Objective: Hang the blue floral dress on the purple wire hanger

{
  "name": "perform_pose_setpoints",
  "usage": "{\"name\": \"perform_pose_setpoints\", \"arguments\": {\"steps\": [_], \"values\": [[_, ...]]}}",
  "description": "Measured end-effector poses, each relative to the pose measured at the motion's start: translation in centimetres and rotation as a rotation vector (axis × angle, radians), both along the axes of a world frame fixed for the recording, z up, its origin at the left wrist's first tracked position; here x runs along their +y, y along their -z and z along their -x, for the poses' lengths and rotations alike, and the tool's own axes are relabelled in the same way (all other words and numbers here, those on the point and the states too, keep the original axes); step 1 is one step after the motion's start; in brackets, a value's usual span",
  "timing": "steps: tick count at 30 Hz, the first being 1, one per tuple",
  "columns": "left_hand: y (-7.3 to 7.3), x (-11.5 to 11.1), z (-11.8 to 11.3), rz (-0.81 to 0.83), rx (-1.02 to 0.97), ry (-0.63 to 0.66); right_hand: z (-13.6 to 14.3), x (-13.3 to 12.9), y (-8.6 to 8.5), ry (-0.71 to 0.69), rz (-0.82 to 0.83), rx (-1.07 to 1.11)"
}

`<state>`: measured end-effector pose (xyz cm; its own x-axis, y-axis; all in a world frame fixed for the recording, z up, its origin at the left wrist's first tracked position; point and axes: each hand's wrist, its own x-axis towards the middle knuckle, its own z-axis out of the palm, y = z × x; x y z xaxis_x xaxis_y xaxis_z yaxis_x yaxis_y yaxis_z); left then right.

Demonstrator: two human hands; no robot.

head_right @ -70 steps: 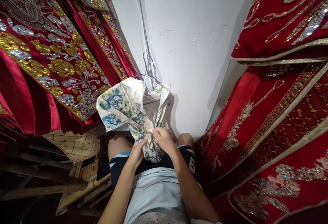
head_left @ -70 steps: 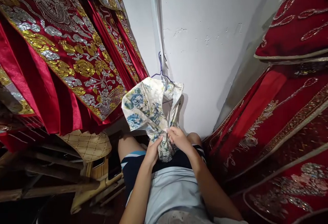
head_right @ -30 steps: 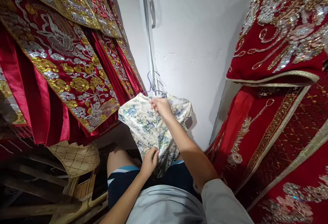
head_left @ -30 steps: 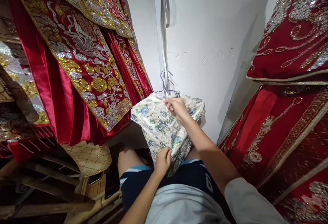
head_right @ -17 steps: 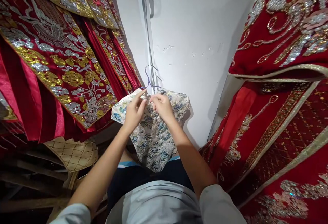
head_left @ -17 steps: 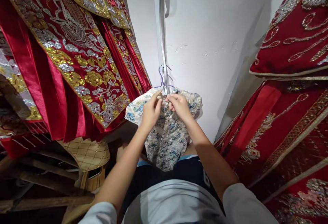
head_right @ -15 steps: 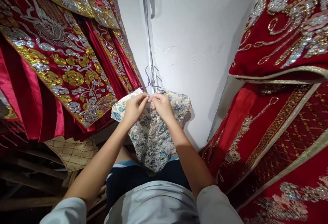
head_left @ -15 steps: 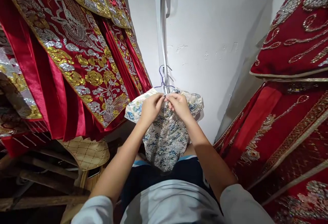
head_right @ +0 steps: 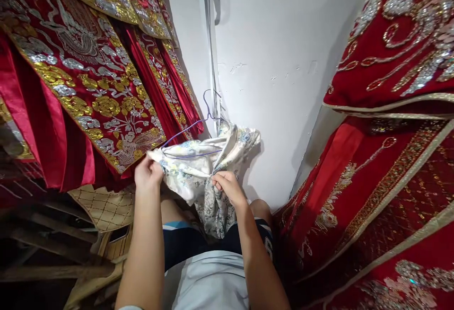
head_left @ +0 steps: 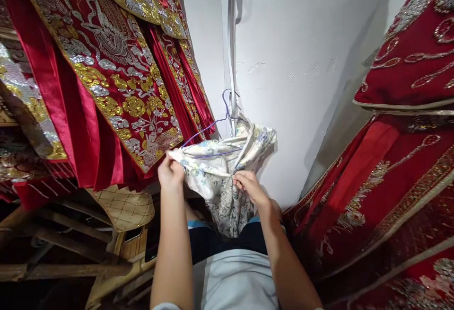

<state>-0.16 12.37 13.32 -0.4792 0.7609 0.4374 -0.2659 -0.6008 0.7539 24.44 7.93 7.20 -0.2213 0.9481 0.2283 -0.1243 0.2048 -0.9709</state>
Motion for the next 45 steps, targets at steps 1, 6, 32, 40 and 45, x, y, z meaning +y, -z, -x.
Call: {"name": "perform_pose_setpoints", "arguments": {"steps": [1, 6, 32, 40, 45], "values": [[1.7, -0.1, -0.2, 0.061, -0.066, 0.031, -0.3, -0.2, -0.3, -0.038, -0.001, -0.041], [7.9, -1.4, -4.6, 0.289, -0.310, 0.182, -2.5, -0.4, -0.6, -0.300, 0.099, -0.347], [7.0, -6.7, -3.1, 0.310, 1.397, 0.737, -7.5, -2.8, -8.8, -0.539, -0.046, -0.596], [4.1, -5.2, 6.0, 0.233, 1.244, 0.095, -8.0, 2.6, -10.8, -0.053, -0.359, -0.657], [1.0, -5.5, 5.2, 0.368, 1.078, 0.130, -6.4, 7.5, -7.2, 0.215, -0.463, -0.623]]}}
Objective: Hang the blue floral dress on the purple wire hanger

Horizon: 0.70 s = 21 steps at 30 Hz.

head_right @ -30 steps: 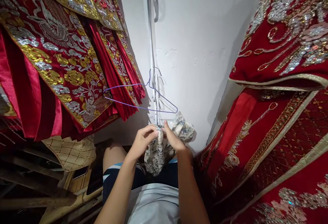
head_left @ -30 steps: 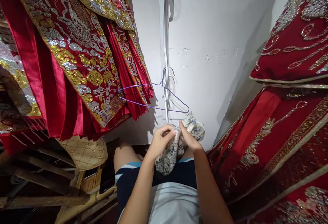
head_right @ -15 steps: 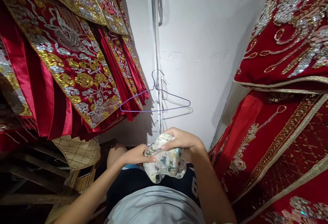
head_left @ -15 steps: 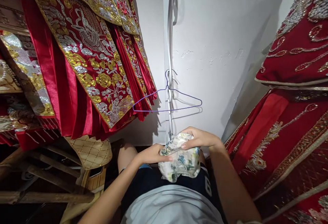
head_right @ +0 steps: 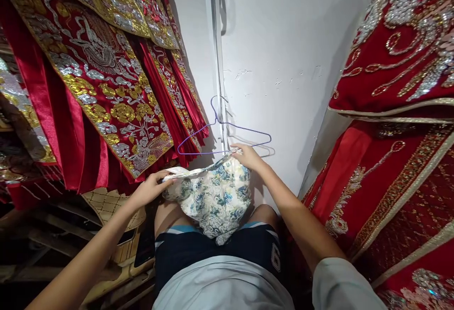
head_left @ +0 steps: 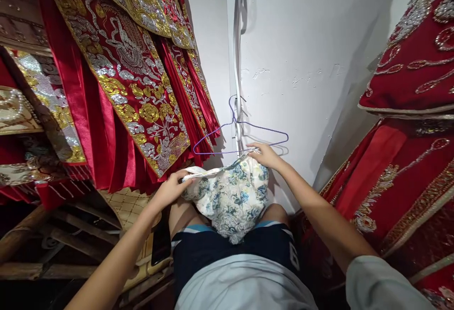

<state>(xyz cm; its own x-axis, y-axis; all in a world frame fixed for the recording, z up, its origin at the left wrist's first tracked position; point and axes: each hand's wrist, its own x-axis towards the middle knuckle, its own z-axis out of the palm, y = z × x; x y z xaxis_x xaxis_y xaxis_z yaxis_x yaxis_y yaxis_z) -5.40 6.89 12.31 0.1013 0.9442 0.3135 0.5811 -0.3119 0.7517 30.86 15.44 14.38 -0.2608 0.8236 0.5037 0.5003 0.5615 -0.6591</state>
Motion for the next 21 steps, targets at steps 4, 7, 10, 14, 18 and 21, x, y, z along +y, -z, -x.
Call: {"name": "perform_pose_setpoints", "arguments": {"steps": [4, 7, 10, 14, 18, 21], "values": [[-0.7, 0.8, -1.3, 0.079, -0.079, 0.049, -0.8, 0.4, 1.5, 0.037, -0.025, -0.070], [-0.7, 1.7, -2.0, 0.041, -0.174, 0.024, -2.2, -0.8, 0.7, 0.078, -0.073, -0.103], [-0.7, 3.1, -2.3, 0.048, -0.218, 0.005, -2.9, -1.6, -0.5, 0.064, -0.081, -0.112], [-0.7, 5.3, -2.5, 0.315, -0.057, -0.020, -2.7, -1.6, -0.8, 0.031, -0.072, -0.057], [-1.4, 5.8, -3.1, 0.102, 0.033, -0.018, -2.5, -1.5, -0.2, 0.019, -0.021, -0.037], [-3.0, 5.3, -4.5, -0.166, 0.093, -0.050, -2.3, -1.7, -0.1, -0.029, 0.023, 0.005]]}}
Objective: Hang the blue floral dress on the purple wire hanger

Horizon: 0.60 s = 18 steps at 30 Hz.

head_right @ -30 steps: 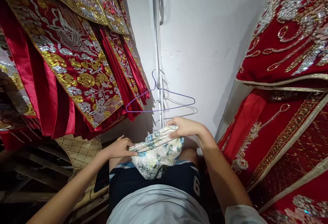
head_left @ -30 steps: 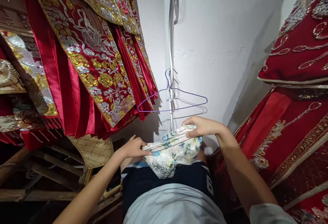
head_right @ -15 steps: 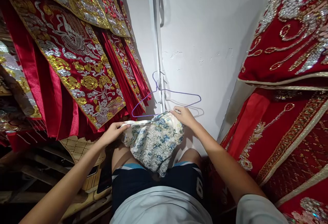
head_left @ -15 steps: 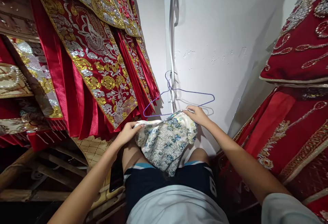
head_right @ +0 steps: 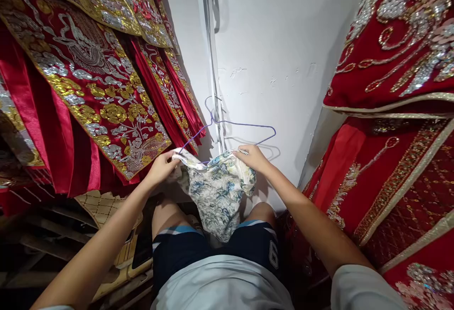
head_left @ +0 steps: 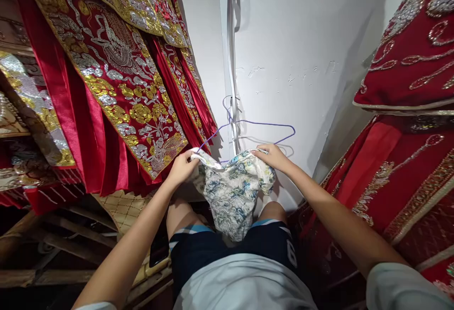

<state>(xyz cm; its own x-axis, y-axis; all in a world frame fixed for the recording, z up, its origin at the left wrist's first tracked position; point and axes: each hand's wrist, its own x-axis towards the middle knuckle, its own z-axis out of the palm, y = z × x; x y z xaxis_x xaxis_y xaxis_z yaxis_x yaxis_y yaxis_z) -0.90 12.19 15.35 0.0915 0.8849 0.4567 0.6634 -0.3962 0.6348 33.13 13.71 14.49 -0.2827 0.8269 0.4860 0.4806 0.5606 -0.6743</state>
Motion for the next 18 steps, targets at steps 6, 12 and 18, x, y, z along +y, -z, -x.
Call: {"name": "perform_pose_setpoints", "arguments": {"steps": [6, 12, 18], "values": [[-3.4, 1.6, -3.9, -0.291, -0.022, 0.107, 0.8, -1.1, 0.2, -0.092, 0.070, 0.059], [-4.5, 3.4, -3.1, -0.331, 0.178, 0.045, -2.1, -2.0, -1.2, -0.016, -0.005, 0.154], [-6.0, 3.5, -2.0, -0.360, 0.189, 0.073, -6.2, -0.2, -3.1, 0.239, 0.061, 0.228]]}}
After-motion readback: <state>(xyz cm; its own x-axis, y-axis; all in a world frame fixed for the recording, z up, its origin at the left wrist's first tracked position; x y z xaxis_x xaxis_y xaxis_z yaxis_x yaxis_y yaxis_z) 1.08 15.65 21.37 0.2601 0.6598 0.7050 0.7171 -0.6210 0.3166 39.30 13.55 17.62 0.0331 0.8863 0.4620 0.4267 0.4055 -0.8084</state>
